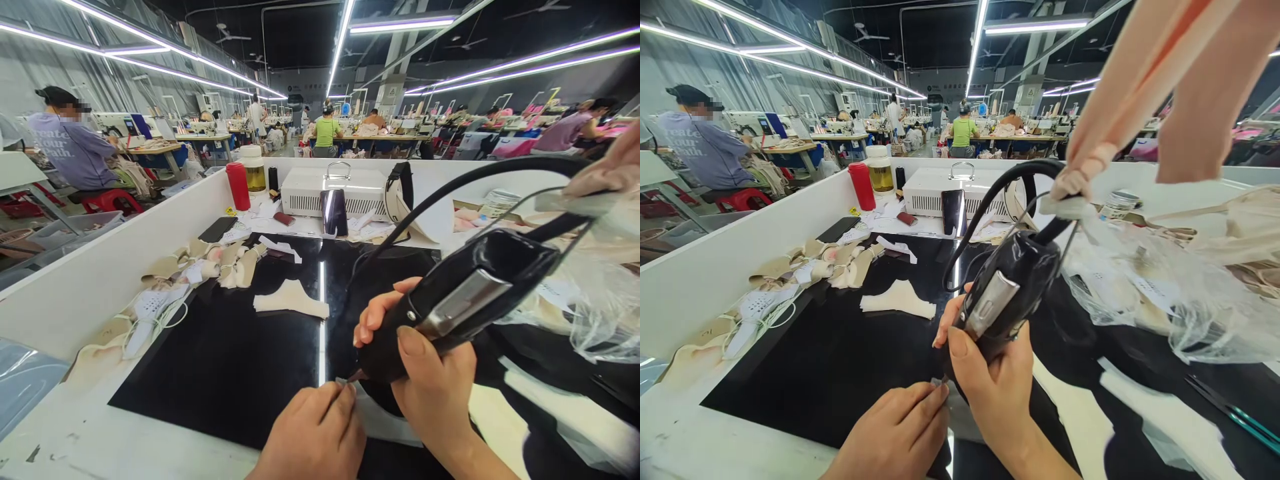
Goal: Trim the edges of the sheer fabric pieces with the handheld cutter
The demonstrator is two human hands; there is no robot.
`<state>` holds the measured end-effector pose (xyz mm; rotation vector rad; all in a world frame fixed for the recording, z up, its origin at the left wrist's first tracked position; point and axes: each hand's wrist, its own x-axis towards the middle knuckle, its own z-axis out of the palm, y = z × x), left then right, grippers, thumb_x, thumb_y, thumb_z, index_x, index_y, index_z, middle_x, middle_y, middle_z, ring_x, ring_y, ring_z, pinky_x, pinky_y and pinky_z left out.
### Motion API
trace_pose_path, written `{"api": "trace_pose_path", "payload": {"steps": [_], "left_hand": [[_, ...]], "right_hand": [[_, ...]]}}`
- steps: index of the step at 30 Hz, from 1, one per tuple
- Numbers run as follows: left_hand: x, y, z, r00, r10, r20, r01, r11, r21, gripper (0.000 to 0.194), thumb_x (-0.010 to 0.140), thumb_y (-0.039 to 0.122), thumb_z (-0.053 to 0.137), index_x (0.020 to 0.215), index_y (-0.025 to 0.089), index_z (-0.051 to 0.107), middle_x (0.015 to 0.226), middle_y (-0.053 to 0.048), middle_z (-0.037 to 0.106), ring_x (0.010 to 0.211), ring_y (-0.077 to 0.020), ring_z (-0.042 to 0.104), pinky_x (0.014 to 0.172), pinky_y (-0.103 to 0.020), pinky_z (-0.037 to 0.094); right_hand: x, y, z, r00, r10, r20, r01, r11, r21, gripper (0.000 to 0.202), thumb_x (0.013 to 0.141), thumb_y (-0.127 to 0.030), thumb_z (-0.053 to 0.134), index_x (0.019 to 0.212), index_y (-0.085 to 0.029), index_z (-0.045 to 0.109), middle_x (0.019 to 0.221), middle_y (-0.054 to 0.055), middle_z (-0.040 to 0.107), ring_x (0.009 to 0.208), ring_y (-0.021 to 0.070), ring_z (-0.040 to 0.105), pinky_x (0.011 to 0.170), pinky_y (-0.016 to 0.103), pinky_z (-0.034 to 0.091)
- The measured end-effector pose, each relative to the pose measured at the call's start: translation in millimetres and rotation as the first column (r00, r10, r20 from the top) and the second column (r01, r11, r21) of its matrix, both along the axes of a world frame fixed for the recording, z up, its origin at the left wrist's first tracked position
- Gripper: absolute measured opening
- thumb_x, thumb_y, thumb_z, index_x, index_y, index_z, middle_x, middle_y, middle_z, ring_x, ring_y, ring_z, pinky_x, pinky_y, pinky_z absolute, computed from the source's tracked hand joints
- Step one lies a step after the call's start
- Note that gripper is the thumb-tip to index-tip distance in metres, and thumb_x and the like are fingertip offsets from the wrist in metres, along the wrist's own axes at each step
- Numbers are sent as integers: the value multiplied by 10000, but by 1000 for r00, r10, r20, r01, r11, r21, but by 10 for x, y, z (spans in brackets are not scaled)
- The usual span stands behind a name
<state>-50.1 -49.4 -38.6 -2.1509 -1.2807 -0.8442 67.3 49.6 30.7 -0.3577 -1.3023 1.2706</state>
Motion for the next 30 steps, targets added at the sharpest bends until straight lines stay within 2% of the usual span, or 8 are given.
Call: {"api": "trace_pose_path", "payload": {"steps": [16,23,27,30], "left_hand": [[27,-3,-89,1000,14,23,-13,1000,-19,344,1075,115,381,907,131,681,981,-55,779,800,-166,722,583,-276,552],[3,-33,-50,1000,16,21,-15,999,-47,352,1087,125,365,922,141,676,1007,-51,778,864,-170,724,627,-275,552],[-43,-54,2,1000,-2,-20,-1,993,-117,344,1098,135,354,1018,131,688,1095,-59,778,936,-185,726,699,-296,569],[-77,-64,45,998,-24,-55,15,988,-151,374,1100,130,318,1070,128,690,1139,-67,773,972,-198,726,732,-309,570]], "right_hand": [[-85,-25,0,999,24,-47,-26,999,-29,323,928,-432,754,1153,-287,572,821,-35,650,665,155,614,626,312,558],[-115,-56,24,1000,14,-17,-15,999,-46,294,947,-417,736,1153,-299,563,809,-44,674,655,151,628,628,317,562],[5,-41,127,999,-7,36,6,1000,9,397,903,-444,791,1201,-307,568,863,-18,725,691,162,665,631,307,587],[173,-29,204,993,-49,104,42,996,74,364,885,-413,818,1154,-288,608,949,20,746,776,192,713,606,294,594]]}}
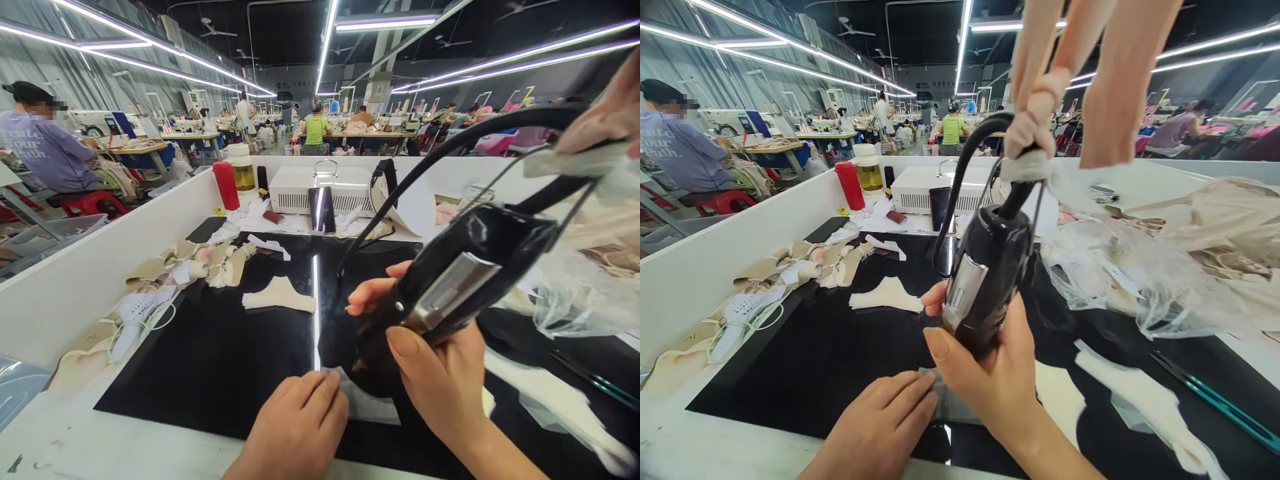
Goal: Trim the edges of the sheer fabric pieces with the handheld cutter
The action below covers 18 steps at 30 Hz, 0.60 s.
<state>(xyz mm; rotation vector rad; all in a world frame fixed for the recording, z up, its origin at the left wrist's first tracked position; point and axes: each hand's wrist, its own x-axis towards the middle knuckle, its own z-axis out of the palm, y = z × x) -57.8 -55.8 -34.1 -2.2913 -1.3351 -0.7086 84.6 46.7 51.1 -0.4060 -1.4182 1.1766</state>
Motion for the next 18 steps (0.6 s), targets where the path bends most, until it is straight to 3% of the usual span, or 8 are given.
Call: {"api": "trace_pose_path", "payload": {"steps": [5,11,18], "left_hand": [[-34,-32,43,999,-20,-32,19,999,-37,396,1096,122,300,1099,132,696,1173,-66,764,1030,-213,720,770,-318,571],[-19,-23,71,1000,-1,-7,1,999,-35,269,1075,142,430,1108,141,697,1201,-63,749,1115,-224,701,964,-378,580],[168,60,173,999,-48,-1,48,997,-58,330,1106,165,363,1104,99,686,1045,-68,766,1003,-181,727,955,-329,597]], "right_hand": [[182,-41,-30,997,-37,-72,33,998,-55,338,895,-410,804,1129,-281,596,870,-16,690,716,169,678,666,328,609],[195,-85,-105,998,-20,-68,15,998,-65,349,905,-423,795,1153,-291,588,853,-11,677,681,162,649,660,343,596],[448,-182,-93,999,2,-48,-6,997,-79,369,906,-452,784,1180,-309,583,841,-3,668,650,168,638,570,318,573]]}}
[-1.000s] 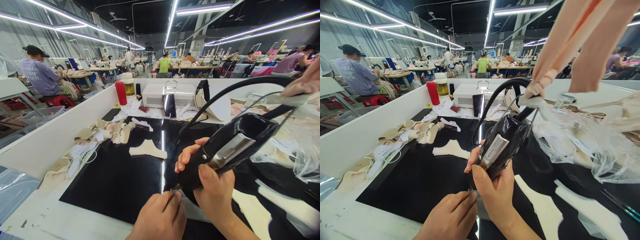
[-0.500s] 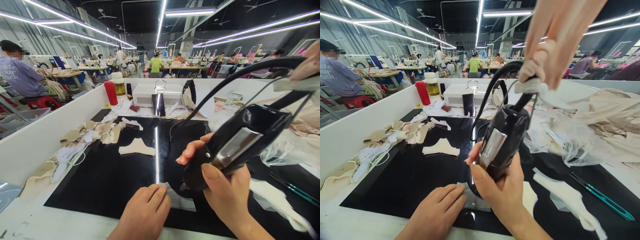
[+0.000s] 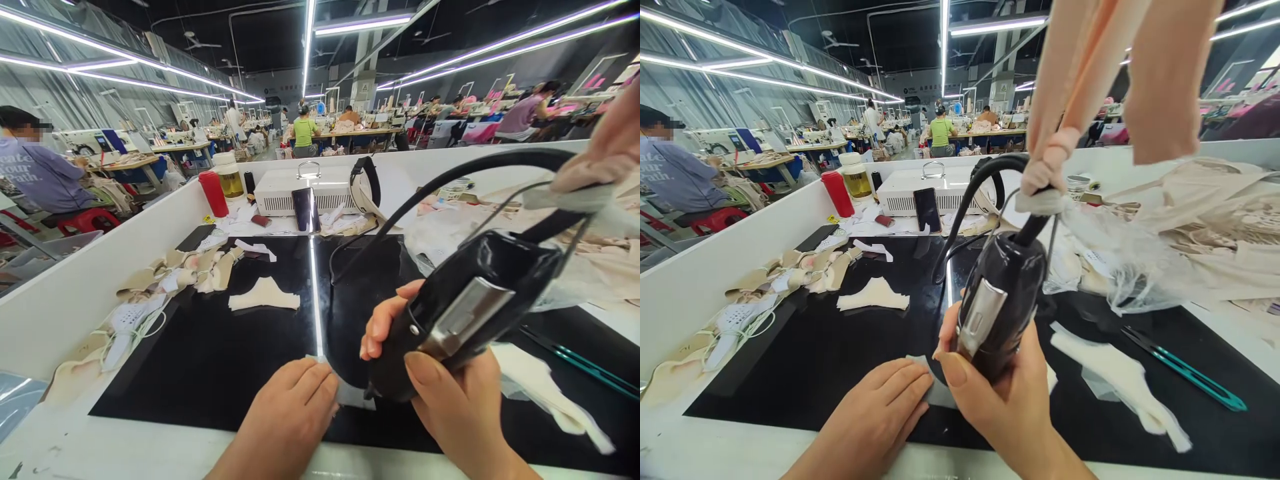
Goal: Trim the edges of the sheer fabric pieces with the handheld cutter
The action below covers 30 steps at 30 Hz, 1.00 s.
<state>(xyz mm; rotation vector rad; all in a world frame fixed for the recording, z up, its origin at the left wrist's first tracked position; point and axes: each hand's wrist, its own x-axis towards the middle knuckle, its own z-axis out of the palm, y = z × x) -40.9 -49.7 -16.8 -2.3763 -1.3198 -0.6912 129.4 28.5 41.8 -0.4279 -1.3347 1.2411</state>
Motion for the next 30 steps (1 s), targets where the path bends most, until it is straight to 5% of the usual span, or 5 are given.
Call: {"api": "trace_pose_path", "payload": {"steps": [9,30], "left_hand": [[-104,-19,-51,1000,-12,-3,12,1000,-27,261,1089,181,442,1148,125,690,1150,-73,755,1090,-202,715,1005,-384,601],[109,-14,-122,992,-97,79,100,994,-47,226,1071,304,537,1149,155,688,1093,-24,744,1019,-186,698,1017,-360,568]], "right_hand": [[32,-30,-16,998,-21,-53,20,1000,-17,379,877,-446,813,1154,-299,600,800,1,672,621,169,637,555,305,573],[105,4,-101,998,-52,30,51,998,23,308,959,-359,731,1213,-314,562,879,-1,660,690,174,642,617,321,574]]}}
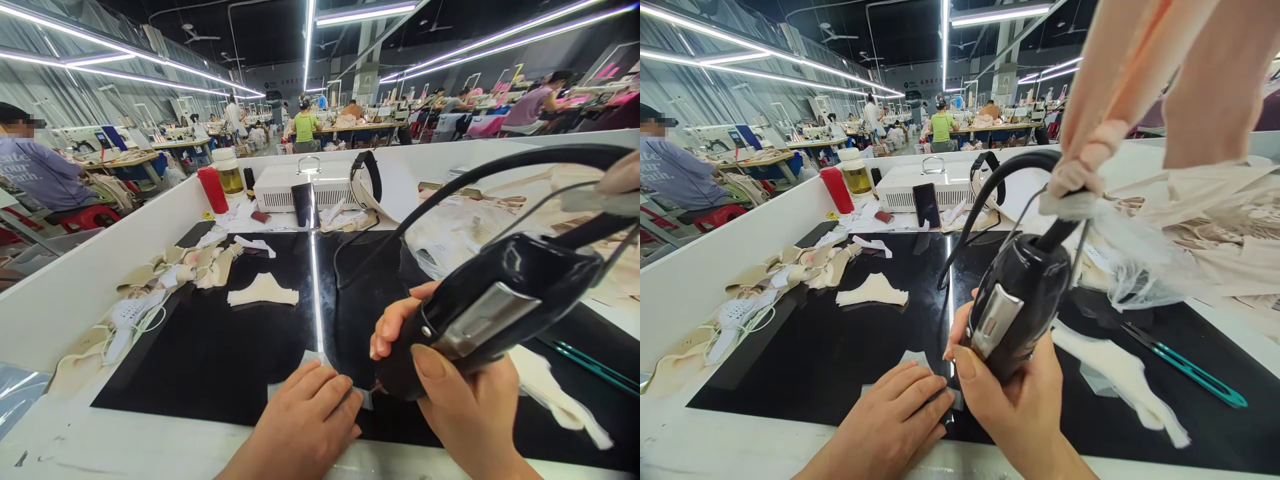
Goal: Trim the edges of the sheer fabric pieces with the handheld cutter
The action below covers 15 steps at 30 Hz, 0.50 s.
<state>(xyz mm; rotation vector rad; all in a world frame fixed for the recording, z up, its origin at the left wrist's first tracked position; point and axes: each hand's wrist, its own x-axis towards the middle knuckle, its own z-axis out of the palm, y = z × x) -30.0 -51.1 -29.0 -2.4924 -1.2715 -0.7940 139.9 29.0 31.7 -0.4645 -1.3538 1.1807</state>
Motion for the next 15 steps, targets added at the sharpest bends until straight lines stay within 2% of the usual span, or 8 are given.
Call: {"api": "trace_pose_path", "payload": {"steps": [10,15], "left_hand": [[-13,36,17,1000,-1,-17,1,1000,-6,241,1074,309,531,1159,144,686,1110,-29,745,1006,-208,697,987,-390,586],[20,44,-2,1000,-4,-13,4,1000,-17,241,1073,311,532,1156,144,685,1103,-31,751,990,-211,709,989,-400,597]], "right_hand": [[-5,-62,80,998,24,-60,-27,999,-47,355,904,-454,780,1158,-306,580,817,-14,648,649,169,626,584,305,553],[2,-54,35,998,56,-22,-57,997,-42,306,961,-403,725,1208,-323,564,844,-16,659,689,166,640,638,310,567]]}}
